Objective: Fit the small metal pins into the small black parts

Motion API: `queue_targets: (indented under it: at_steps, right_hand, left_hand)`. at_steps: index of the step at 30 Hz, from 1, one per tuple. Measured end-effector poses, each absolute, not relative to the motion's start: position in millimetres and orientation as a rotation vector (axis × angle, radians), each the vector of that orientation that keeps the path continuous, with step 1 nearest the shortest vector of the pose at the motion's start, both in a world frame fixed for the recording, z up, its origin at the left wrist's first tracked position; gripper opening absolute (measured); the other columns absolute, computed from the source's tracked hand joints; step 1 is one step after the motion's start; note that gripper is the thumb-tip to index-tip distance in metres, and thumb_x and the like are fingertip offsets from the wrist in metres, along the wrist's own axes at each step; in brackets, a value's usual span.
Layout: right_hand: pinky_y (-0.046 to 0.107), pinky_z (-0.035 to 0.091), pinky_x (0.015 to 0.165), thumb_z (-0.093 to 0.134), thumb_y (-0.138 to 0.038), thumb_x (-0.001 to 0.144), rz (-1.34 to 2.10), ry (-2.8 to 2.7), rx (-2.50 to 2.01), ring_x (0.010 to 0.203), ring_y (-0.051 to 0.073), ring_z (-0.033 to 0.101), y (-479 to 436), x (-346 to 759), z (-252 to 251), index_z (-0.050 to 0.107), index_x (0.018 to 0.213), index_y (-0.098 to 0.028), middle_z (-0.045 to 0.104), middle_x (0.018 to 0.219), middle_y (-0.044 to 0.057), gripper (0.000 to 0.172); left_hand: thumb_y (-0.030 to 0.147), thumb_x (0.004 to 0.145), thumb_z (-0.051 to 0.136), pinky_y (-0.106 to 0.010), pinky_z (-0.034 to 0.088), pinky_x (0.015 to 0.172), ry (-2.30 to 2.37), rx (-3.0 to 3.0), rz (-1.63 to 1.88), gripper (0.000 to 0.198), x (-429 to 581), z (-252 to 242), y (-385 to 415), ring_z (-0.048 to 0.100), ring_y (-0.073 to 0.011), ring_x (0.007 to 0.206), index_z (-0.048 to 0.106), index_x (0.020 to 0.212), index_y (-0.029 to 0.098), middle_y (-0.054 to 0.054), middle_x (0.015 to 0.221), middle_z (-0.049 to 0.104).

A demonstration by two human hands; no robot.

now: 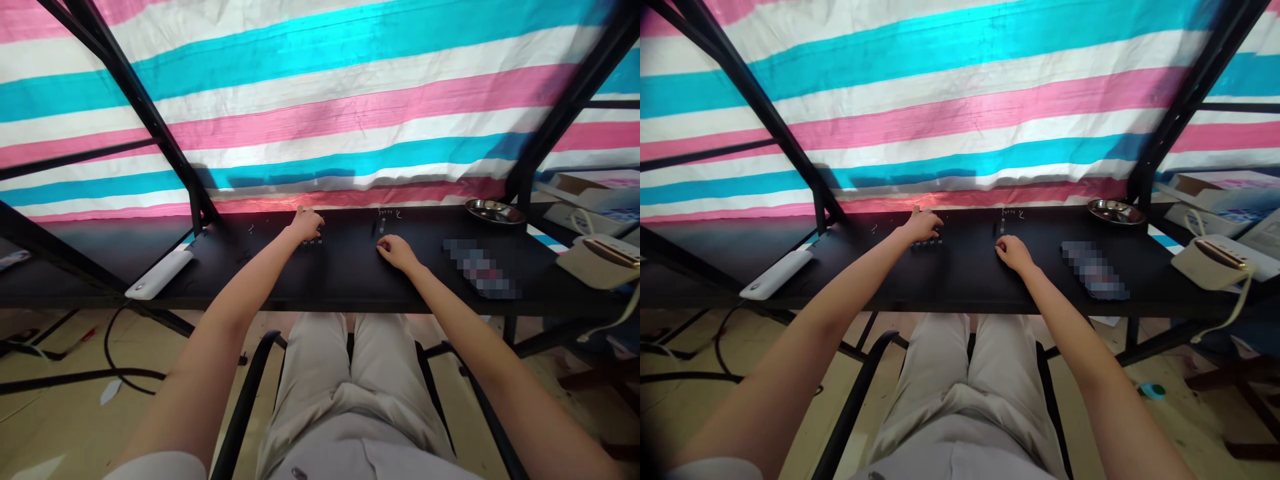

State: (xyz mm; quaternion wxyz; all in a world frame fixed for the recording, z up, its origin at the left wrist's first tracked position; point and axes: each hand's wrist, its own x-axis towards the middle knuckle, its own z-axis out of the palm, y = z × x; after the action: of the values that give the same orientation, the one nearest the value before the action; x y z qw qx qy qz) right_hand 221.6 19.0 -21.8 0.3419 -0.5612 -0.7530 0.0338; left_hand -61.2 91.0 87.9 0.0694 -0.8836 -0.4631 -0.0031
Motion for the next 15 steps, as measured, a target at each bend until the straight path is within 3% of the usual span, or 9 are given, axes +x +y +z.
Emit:
queue_targets:
  at_steps: [7,15]
  right_hand:
    - [0.03,0.041,0.068,0.053,-0.024,0.075,0.076,-1.963,-1.455,0.07,0.018,0.051,20.7,222.2,-23.0,0.06,0.077,-0.02,0.057,0.069,0.003,0.009]
    - [0.031,0.042,0.071,0.051,-0.027,0.077,0.081,-1.964,-1.427,0.072,0.019,0.052,17.7,220.7,-21.3,0.06,0.08,-0.019,0.058,0.07,0.004,0.012]
  left_hand:
    - [0.017,0.072,0.063,-0.047,0.018,0.097,-1.394,-2.644,-0.048,0.018,-60.1,81.8,92.9,0.053,-0.0272,0.1,0.071,0.087,0.017,-0.011,0.091,0.068]
    - [0.017,0.073,0.058,-0.046,0.022,0.094,-1.341,-2.68,-0.204,0.013,-50.3,84.6,86.3,0.055,-0.0251,0.094,0.071,0.077,0.019,-0.007,0.083,0.069]
